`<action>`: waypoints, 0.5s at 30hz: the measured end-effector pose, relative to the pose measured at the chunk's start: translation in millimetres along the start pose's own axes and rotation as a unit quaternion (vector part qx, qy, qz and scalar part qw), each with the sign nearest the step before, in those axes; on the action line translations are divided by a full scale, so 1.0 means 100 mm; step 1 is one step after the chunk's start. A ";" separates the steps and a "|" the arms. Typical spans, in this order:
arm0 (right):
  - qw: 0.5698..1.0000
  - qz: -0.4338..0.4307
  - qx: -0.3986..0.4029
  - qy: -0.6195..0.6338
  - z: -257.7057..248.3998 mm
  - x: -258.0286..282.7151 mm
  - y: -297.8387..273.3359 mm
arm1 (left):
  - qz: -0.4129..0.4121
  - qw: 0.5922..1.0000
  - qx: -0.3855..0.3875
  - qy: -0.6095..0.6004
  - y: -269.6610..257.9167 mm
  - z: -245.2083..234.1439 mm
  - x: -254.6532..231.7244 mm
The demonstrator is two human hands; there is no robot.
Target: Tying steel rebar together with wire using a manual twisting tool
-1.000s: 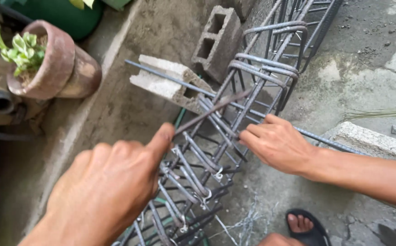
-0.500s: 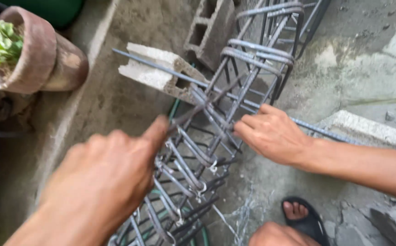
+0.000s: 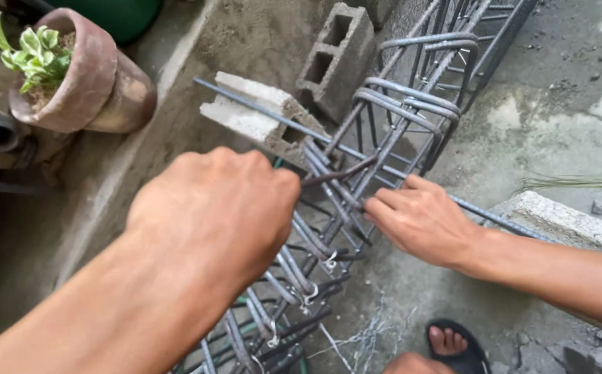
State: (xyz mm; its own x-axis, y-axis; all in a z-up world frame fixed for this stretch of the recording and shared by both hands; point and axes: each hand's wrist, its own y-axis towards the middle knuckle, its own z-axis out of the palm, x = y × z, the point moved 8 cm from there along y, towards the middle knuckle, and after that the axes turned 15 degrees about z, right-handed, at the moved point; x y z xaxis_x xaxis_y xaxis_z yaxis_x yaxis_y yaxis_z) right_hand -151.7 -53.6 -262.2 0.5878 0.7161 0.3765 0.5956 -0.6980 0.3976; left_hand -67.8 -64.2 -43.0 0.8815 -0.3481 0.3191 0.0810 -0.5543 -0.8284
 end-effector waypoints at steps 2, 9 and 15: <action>1.000 -0.004 -0.013 0.018 -0.15 0.03 0.05 | -0.021 0.999 -0.022 -0.009 -0.07 -0.01 0.10; 0.999 0.035 -0.006 0.009 -0.15 0.02 0.09 | -0.031 0.942 -0.311 -0.126 -0.48 0.61 0.54; 0.998 0.054 -0.009 -0.024 -0.16 0.02 0.13 | -0.040 0.905 -0.393 -0.155 -0.63 1.64 0.47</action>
State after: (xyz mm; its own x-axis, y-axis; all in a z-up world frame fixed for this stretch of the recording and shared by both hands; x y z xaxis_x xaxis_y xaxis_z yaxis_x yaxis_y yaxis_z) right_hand -151.5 -61.2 -242.4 0.6743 0.6347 0.3775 0.5175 -0.7708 0.3716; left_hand 45.0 79.0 -51.2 0.9854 -0.1224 0.1186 -0.0991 -0.9776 -0.1855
